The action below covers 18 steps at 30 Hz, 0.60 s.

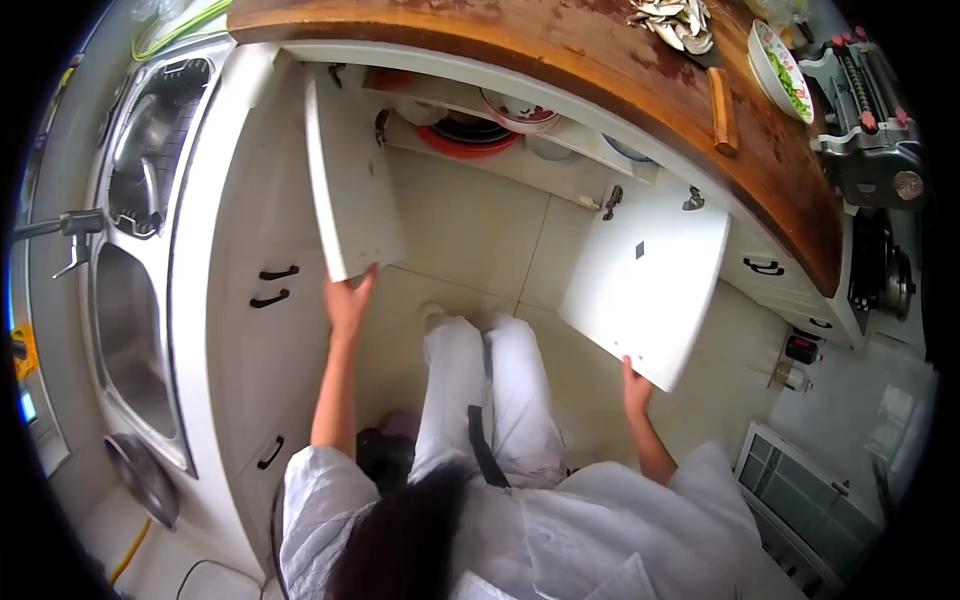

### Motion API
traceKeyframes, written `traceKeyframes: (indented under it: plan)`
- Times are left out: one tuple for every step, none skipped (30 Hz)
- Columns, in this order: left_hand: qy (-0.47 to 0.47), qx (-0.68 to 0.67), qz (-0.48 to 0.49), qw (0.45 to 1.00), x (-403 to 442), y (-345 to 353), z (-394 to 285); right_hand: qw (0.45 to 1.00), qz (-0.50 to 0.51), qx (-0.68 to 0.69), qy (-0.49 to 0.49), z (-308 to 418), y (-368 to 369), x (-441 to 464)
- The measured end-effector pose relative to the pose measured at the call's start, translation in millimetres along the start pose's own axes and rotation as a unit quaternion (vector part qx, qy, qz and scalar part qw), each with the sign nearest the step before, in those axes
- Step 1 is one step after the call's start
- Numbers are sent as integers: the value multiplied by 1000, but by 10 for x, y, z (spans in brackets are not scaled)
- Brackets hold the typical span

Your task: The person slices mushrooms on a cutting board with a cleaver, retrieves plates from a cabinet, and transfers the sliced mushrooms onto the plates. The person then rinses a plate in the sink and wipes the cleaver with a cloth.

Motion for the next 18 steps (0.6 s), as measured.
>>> traceKeyframes:
  plan:
    - [-9, -12, -21, 1000, 17, -83, 20, 1000, -10, -11, -4, -318, -157, 145]
    - [-19, -22, -39, 999, 35, -249, -37, 1000, -18, -21, -4, -566, -231, 221]
    - [10, -41, -63, 997, 49, -324, -11, 998, 2, 50, 41, -687, -272, 258]
    - [39, -62, -88, 993, 47, -380, 25, 989, 22, 119, 84, -640, -392, 274]
    - [28, -22, -72, 997, 57, -441, 78, 991, -3, 106, 85, -672, -456, 298]
    - [17, 19, -55, 998, 53, -470, 165, 991, -27, 93, 88, -732, -506, 310]
    - [25, 19, -61, 998, 57, -461, 300, 996, -43, 57, 60, -688, -534, 330]
    - [30, 17, -95, 995, 47, -512, 436, 997, -60, 21, 36, -679, -547, 311]
    - [35, 13, -129, 991, 27, -519, 529, 997, -64, 28, 36, -798, -533, 322]
    - [44, 12, -134, 990, 35, -476, 541, 992, -70, 80, 73, -997, -527, 373]
    - [57, -6, -141, 988, 21, -481, 511, 982, -75, 129, 112, -1176, -507, 361]
    - [71, -24, -149, 986, 27, -481, 473, 981, -80, 136, 111, -1276, -440, 346]
    - [64, -39, -154, 985, 28, -457, 465, 977, -115, 162, 74, -1269, -439, 336]
    - [70, -41, -159, 984, 29, -419, 516, 970, -149, 188, 35, -1234, -433, 334]
    - [87, -49, -188, 977, 34, -444, 567, 968, -151, 197, 32, -1220, -350, 354]
    - [100, -56, -214, 970, 5, -472, 597, 960, -181, 211, 13, -1004, -342, 293]
    - [102, -54, -215, 970, -19, -474, 600, 952, -209, 223, -4, -885, -371, 238]
    - [107, -46, -200, 973, -4, -470, 574, 951, -208, 227, -4, -929, -364, 243]
Point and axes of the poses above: each hand's wrist, its own x-axis towards the middle knuckle, its own y-axis out of the palm, z = x × y, the point moved 8 cm from there along x, towards the middle knuckle, and after that the axes turned 13 degrees about y, right-handed, at the moved point
